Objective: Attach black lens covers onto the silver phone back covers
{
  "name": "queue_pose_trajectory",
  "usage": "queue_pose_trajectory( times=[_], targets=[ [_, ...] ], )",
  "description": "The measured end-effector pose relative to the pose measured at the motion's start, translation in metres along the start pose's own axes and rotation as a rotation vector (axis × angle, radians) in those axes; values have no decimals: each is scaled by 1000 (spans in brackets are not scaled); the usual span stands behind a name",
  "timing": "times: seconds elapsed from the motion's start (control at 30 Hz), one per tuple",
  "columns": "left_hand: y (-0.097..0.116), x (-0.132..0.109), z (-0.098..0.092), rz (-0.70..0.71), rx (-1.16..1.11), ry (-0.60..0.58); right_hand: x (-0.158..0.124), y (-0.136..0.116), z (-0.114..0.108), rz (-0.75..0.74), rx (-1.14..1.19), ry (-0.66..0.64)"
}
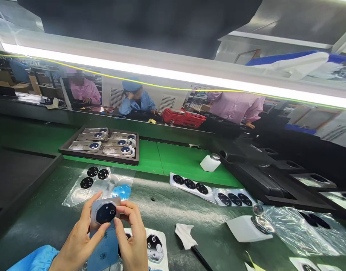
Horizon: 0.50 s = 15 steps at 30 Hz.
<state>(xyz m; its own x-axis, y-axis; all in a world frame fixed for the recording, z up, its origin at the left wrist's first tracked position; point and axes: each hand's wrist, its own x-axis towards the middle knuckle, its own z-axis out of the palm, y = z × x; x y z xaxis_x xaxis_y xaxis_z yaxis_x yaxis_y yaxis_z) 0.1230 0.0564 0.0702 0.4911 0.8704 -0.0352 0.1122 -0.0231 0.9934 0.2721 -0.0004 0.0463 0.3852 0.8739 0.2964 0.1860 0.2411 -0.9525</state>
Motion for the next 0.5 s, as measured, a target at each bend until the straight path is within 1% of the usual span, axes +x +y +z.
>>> queue_pose_trajectory(
  times=[0.2, 0.4, 0.5],
  targets=[
    [0, -2, 2, 20, -48, 30, -2, 1, 8, -10, 43, 31],
    [3, -5, 1, 40, 86, 40, -1, 0, 14, -21, 54, 62],
    [2, -7, 0, 55, 92, 31, -2, -1, 15, -38, 15, 56]
  ],
)
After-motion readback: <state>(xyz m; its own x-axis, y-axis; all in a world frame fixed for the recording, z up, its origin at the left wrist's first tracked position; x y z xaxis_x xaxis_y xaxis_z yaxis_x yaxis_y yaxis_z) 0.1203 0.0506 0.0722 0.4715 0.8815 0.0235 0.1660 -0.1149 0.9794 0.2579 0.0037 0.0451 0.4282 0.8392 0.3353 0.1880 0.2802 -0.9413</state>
